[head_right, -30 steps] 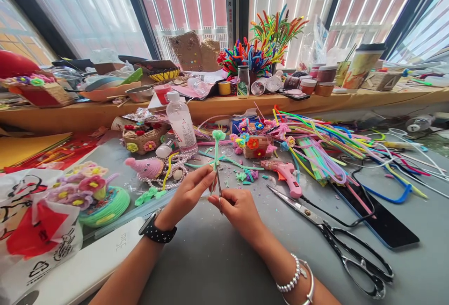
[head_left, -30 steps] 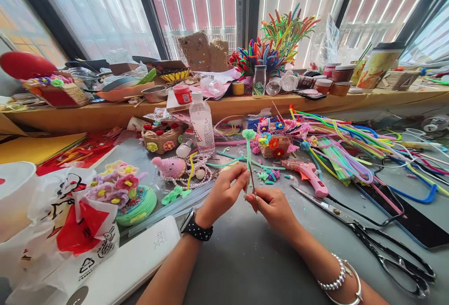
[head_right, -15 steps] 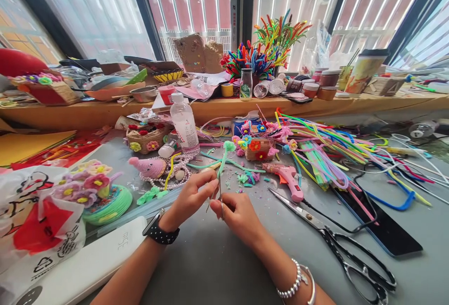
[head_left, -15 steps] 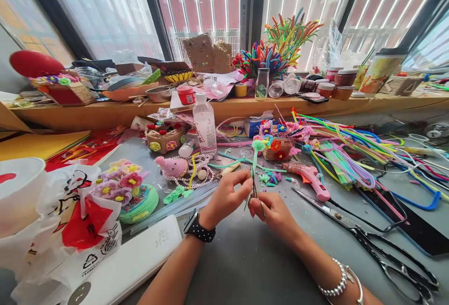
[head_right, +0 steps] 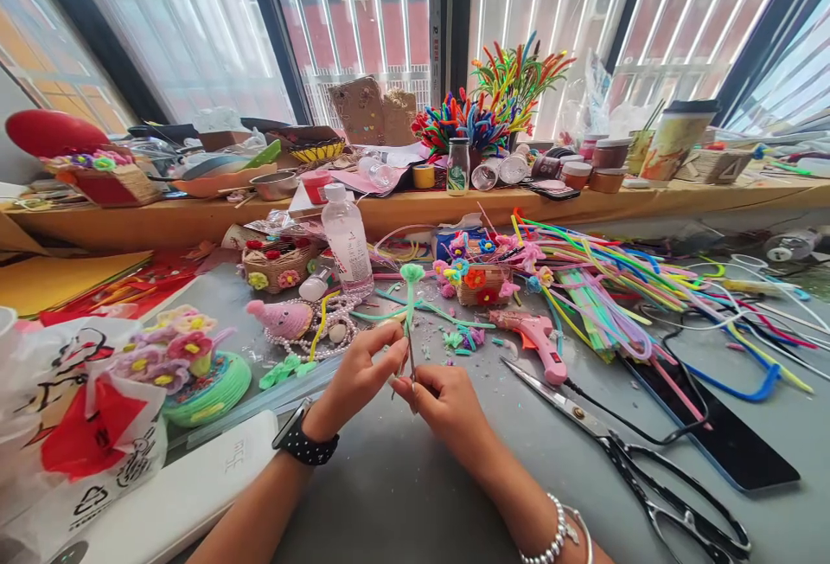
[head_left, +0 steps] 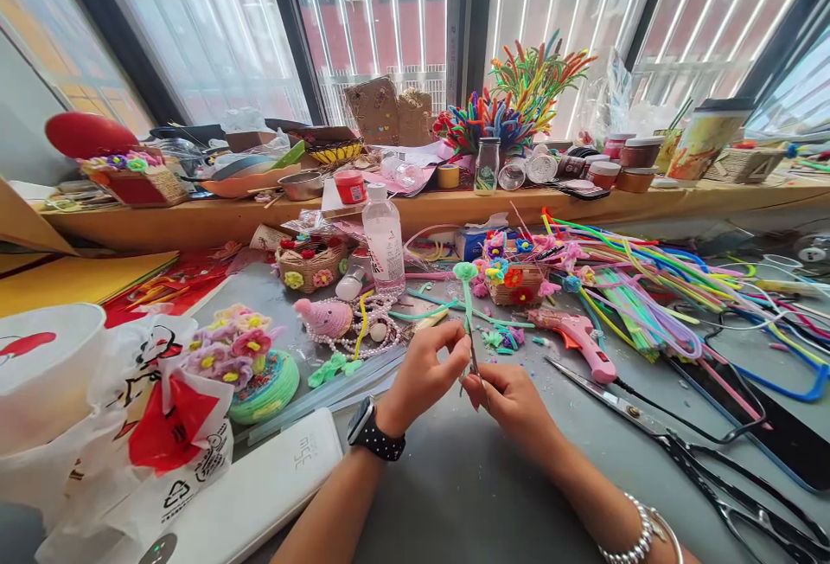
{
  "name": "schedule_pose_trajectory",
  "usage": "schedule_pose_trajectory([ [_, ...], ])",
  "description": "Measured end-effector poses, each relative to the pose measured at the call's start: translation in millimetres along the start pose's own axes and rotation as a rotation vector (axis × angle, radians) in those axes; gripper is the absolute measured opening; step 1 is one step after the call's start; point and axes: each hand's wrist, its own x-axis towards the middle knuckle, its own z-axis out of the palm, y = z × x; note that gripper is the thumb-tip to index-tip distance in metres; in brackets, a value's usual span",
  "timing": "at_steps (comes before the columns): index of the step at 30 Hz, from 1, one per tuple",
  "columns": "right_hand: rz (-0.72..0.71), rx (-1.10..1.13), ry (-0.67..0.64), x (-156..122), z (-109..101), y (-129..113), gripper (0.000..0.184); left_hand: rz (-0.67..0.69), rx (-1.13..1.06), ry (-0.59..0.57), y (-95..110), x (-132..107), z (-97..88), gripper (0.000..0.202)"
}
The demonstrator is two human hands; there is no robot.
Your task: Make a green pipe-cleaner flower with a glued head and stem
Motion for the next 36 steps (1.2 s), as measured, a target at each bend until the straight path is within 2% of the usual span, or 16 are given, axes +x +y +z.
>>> schedule_pose_trajectory([
  [6, 0.013, 0.005, 0.002, 0.6, 0.2, 0.3, 0.048, 0.008, 0.063, 0.065, 0.5, 0.9, 2.4, 0.02],
  [10, 0.002, -0.002, 0.03, 1.7, 0.1, 1.9, 0.052, 0.026, 0.082, 0.042, 0.6, 0.4, 2.9, 0.022],
  [21, -0.006, 0.121, -0.035, -1.6, 0.4, 1.3, 0.06, 0.049, 0.096, -0.003, -1.4, -0.2, 4.8, 0.021],
  [30, 0.004, -0.042, 0.055, 1.0, 1.1, 4.7, 0.055, 0.009, 0.023, -0.011, 2.5, 0.7, 2.0, 0.023],
  [36, 0.001, -0.07, 0.061, 1.7, 1.7, 6.8, 0.052, -0.006, 0.016, 0.015, 2.1, 1.0, 3.9, 0.023],
])
